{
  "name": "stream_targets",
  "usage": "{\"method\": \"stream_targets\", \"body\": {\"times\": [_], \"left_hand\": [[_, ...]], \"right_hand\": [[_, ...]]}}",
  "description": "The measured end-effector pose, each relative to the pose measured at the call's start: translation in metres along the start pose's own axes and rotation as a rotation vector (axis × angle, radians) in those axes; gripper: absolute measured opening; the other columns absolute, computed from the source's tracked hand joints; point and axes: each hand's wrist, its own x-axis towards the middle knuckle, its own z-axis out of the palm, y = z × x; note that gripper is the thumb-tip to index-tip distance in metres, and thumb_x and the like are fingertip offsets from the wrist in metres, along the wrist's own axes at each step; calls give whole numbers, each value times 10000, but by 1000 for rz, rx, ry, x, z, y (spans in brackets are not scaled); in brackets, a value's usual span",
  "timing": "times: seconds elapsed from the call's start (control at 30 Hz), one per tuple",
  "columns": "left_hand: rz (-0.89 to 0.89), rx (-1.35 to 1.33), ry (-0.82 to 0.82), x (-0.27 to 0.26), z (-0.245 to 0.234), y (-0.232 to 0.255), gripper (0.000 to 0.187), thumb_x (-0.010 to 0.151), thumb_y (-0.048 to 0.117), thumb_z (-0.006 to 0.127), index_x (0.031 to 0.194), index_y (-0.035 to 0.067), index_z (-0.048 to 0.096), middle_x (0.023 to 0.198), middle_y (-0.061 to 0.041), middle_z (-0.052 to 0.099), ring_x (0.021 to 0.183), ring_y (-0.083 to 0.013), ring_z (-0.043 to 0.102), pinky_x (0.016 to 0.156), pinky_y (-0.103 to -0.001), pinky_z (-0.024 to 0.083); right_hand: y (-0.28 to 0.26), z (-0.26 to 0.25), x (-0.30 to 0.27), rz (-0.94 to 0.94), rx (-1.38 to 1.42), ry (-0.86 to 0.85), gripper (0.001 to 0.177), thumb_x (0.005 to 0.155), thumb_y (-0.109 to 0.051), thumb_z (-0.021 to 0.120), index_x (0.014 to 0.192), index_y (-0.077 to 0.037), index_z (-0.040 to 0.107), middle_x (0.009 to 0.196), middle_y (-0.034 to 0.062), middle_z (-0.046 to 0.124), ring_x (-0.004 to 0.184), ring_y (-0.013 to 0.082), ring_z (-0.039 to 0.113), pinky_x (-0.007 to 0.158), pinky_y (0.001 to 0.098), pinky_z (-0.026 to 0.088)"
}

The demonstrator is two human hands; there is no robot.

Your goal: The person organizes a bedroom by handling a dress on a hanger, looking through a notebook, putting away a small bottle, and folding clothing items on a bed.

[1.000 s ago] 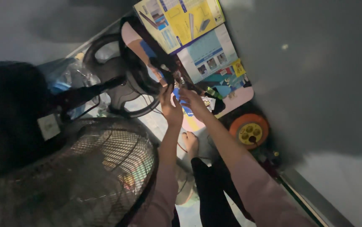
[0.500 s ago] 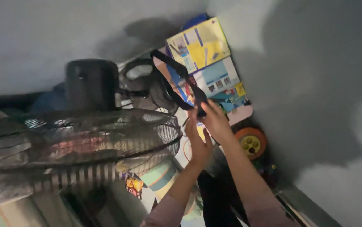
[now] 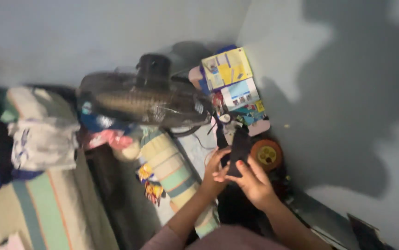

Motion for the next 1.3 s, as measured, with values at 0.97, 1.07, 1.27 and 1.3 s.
{"method": "stream_targets", "body": {"times": [0.97,1.07,1.27,1.3], "left_hand": [[-564,-250,738,-347,-330,259,315,1013,317,618,944,16,681,710,-32,680,597,-89,662,539,-255,522],[-508,-242,838,-395,-365,271,369,1044,357,575,947,20,694,709,-21,642,595,-74,632,532,-248,486],[-426,-311,1016,-467,-390,287,490,1086,405,532,831,14,683,724,-10,635,561,-54,580,509,-232,464],[-447,-352,1043,-474,-391,289,479,1072,405,532,832,19,682,711,-10,634,543,-52,569,492,-227,450]], "right_hand": [[300,284,-108,436,-708,-915,705,1084,-586,364,1421,-33,641,960,114,680,683,193,567,590,324,443],[329,318,-146,222,-582,-1199,794,1031,-687,471,1478,-34,535,1264,97,621,1120,196,564,967,323,436],[400,328,-190,-29,-821,-1503,1144,717,-583,894,1545,-18,344,1403,105,536,1266,219,534,1099,377,424],[418,313,-188,-46,-910,-1519,1213,655,-570,923,1559,-21,328,1374,96,556,1210,209,562,1061,373,457]]}}
